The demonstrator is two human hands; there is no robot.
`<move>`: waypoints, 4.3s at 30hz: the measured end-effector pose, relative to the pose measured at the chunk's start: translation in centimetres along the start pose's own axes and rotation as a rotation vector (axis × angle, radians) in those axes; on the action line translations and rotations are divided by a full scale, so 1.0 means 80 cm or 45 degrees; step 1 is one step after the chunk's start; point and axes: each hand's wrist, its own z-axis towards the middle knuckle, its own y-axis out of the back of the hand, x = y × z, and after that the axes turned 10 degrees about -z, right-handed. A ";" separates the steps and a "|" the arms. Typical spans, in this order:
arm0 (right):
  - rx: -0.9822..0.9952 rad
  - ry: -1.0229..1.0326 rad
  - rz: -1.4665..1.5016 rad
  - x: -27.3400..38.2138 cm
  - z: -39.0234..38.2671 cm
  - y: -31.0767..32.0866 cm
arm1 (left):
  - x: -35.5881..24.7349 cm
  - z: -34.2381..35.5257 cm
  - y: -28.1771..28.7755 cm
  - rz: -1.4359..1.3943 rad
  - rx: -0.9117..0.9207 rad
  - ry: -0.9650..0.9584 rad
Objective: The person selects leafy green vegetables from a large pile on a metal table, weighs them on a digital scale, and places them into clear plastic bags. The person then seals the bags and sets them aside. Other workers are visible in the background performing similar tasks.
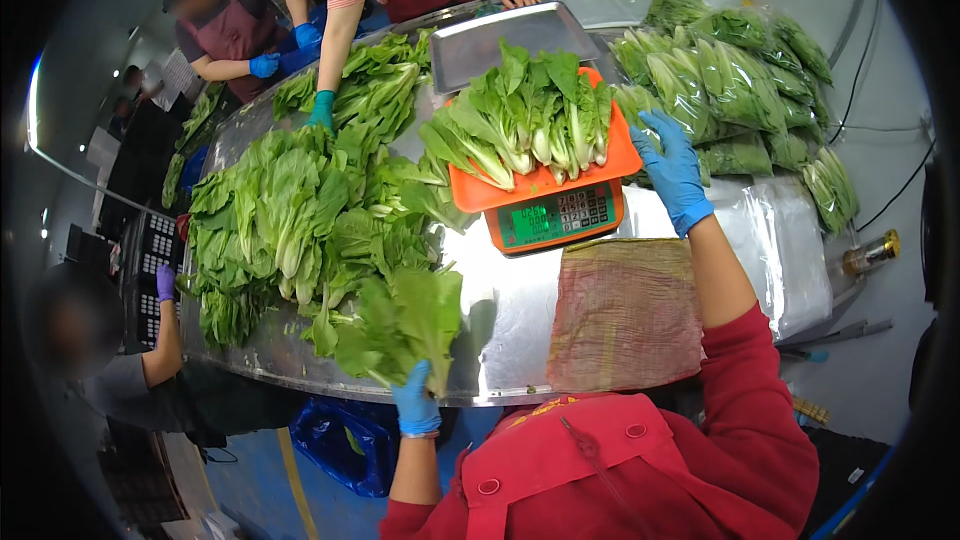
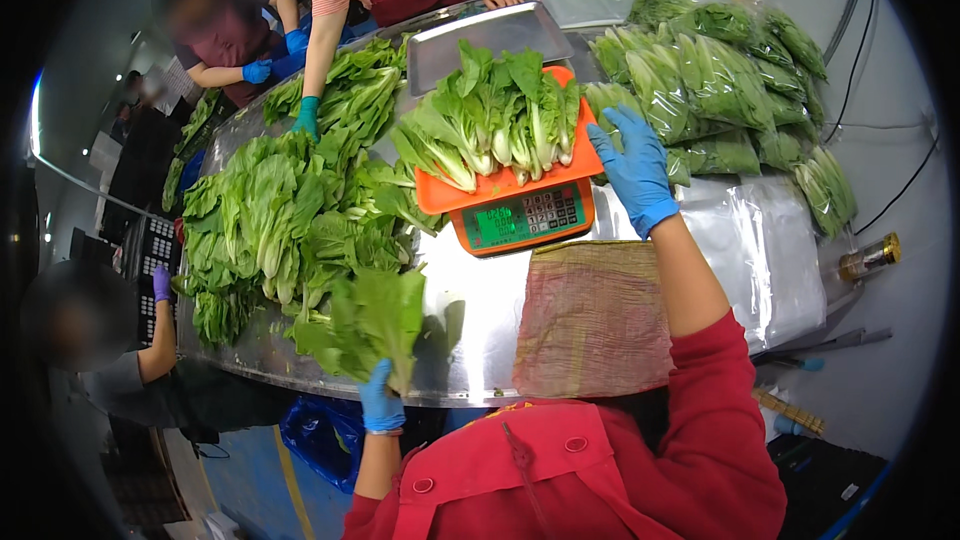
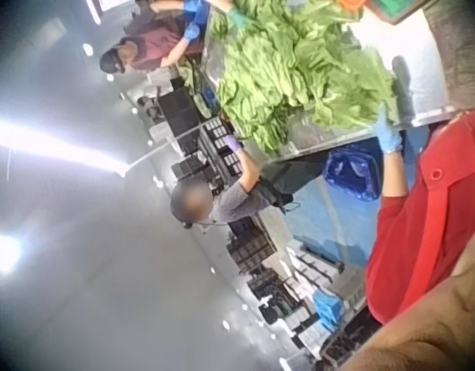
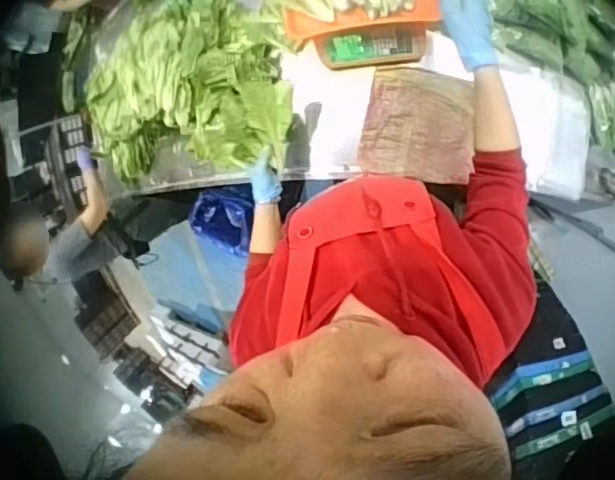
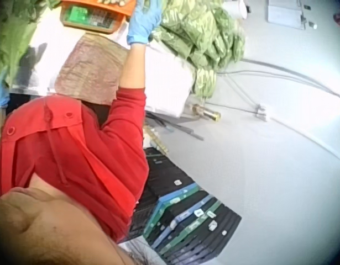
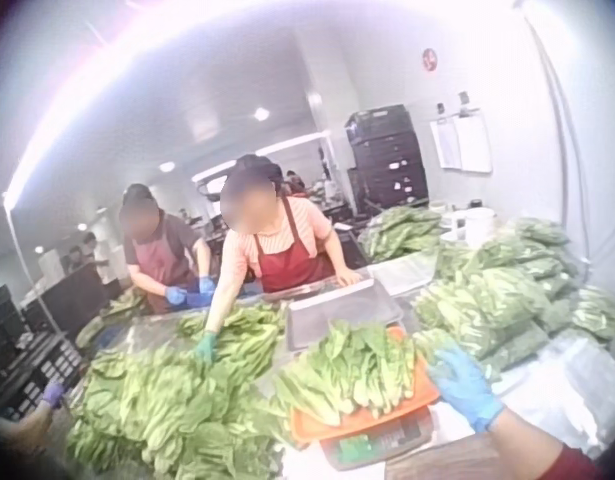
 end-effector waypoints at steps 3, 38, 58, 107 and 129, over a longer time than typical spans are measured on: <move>0.026 0.006 0.028 -0.005 -0.007 -0.012 | 0.053 0.002 0.007 0.658 0.075 -0.149; 1.003 -0.332 1.313 0.075 0.098 -0.088 | 0.051 0.292 -0.432 0.394 1.200 0.480; 0.982 0.125 1.438 0.053 0.047 -0.013 | 0.070 0.229 -0.354 1.051 1.664 -0.302; 1.463 -0.041 -0.008 -0.067 -0.196 0.101 | 0.196 -0.088 -0.278 1.912 2.094 -1.231; 0.335 0.441 -0.493 -0.063 -0.292 0.088 | 0.176 -0.106 -0.290 1.581 1.682 -1.348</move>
